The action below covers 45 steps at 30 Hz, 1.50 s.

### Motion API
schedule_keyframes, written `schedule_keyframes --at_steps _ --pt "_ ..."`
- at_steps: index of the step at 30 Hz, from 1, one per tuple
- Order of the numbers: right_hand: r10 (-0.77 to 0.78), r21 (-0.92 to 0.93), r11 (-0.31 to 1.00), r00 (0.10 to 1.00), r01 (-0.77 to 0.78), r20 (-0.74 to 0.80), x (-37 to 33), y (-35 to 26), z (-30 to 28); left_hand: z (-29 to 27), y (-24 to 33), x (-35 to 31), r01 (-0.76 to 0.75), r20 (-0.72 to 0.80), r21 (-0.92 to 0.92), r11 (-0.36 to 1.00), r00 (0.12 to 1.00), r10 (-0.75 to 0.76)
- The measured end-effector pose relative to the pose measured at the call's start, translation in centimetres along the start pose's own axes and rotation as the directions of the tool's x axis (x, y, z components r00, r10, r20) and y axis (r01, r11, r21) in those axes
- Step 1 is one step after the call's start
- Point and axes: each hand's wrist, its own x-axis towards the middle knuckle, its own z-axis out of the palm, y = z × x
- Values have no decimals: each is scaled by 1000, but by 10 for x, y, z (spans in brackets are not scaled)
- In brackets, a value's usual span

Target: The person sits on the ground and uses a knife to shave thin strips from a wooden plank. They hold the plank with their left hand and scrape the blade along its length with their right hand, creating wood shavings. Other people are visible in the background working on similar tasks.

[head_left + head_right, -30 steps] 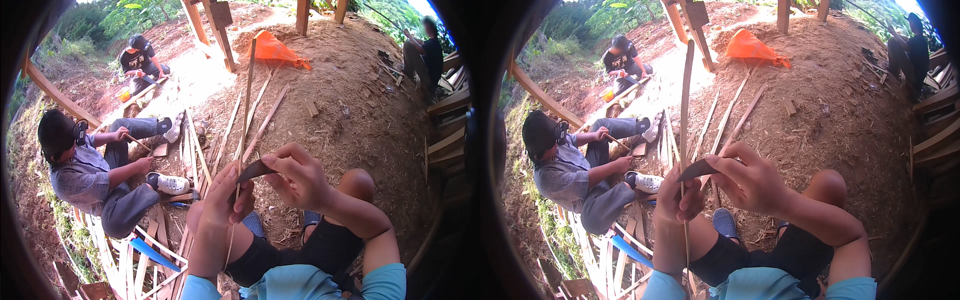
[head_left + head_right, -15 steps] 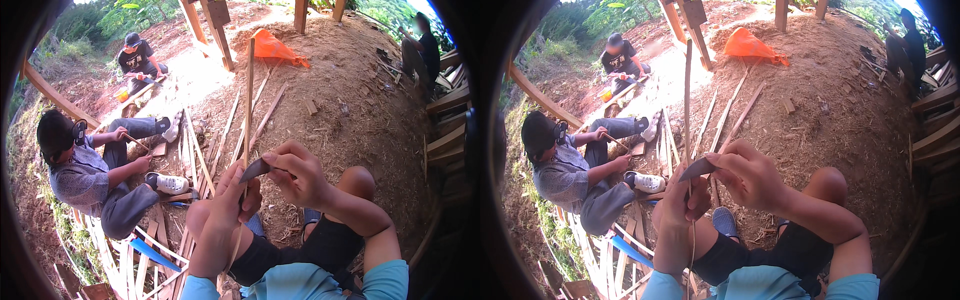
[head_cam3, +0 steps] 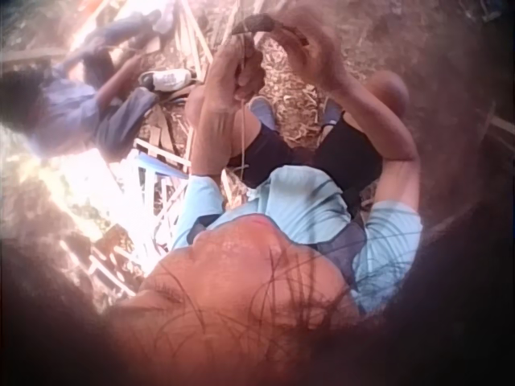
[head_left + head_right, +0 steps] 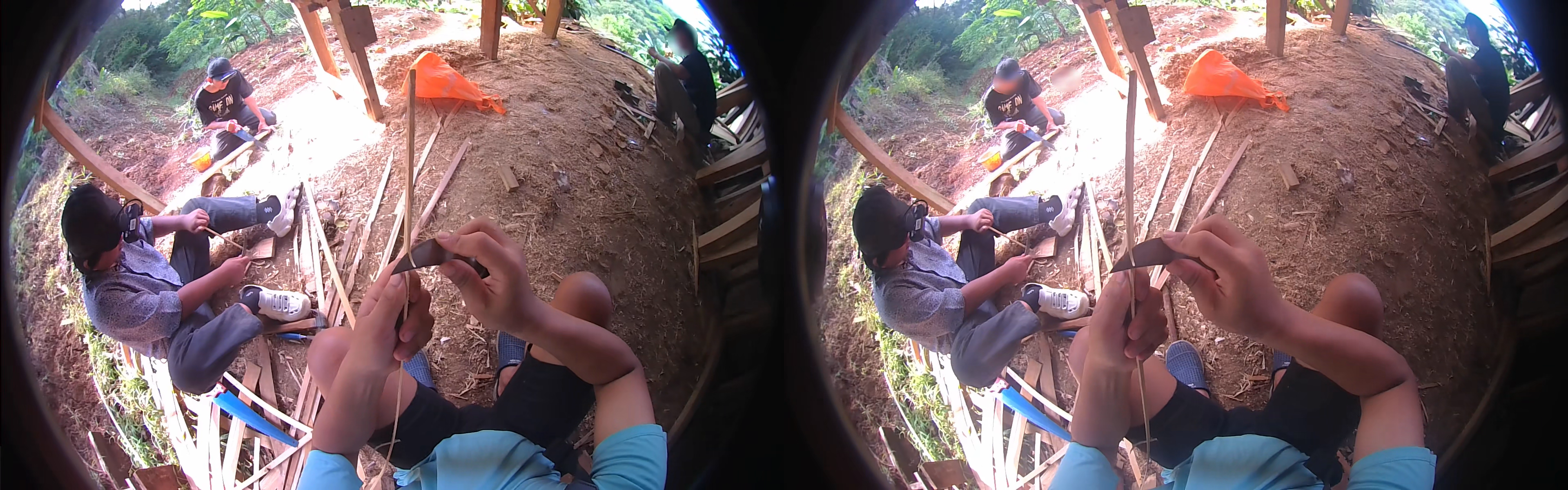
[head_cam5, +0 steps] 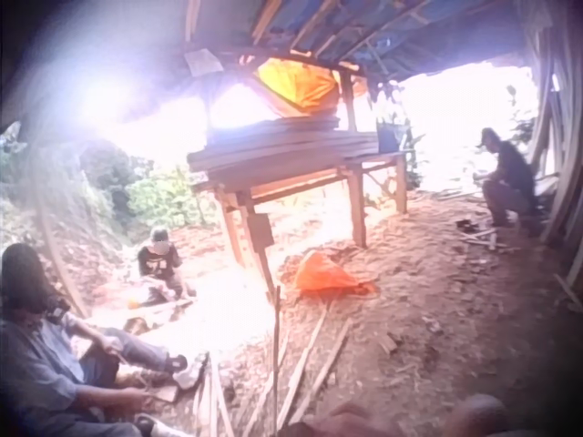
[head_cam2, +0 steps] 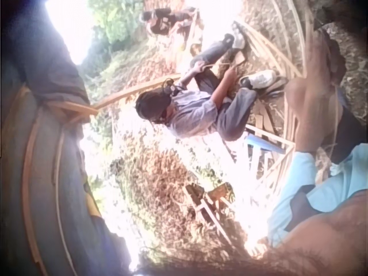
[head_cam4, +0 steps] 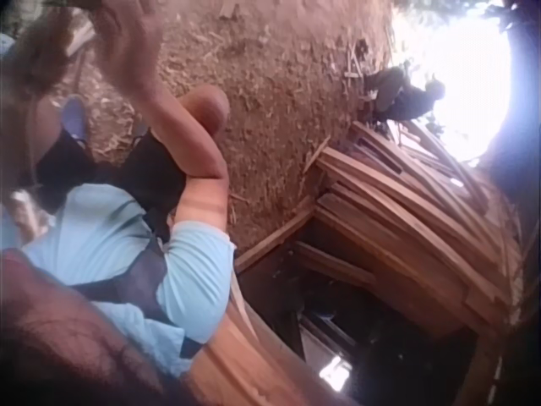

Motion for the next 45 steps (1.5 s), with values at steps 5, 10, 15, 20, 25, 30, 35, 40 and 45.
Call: schedule_keyframes --at_steps 5,10,15,20,25,30,35,40,45 --pt "56 13 998 998 -56 -5 1 -4 2 4 2 0 13 -47 67 998 999 -10" --pt "77 -33 996 996 -79 -51 1 -1 2 9 1 2 47 -99 49 998 994 -42" --pt "422 130 906 827 -403 -371 17 33 -15 10 -10 -7 174 -18 226 958 984 -175" --pt "277 65 961 919 -270 -282 -5 32 -37 8 -7 -5 83 -96 324 942 994 -54" --pt "-35 -105 993 992 48 120 -3 -2 -19 -1 1 -2 38 -144 289 957 990 5" --pt "74 -30 997 985 -70 156 -10 -3 -13 -1 -7 3 15 -146 278 960 989 27" --pt "34 -56 998 989 -27 141 -10 1 -13 1 -9 9 34 -185 328 944 982 28" --pt "42 -105 994 992 -30 122 -13 4 -15 1 -12 11 7 -159 340 940 986 50" --pt "53 -117 992 997 -45 61 -16 2 -9 4 -11 9 -12 -154 364 931 985 73"
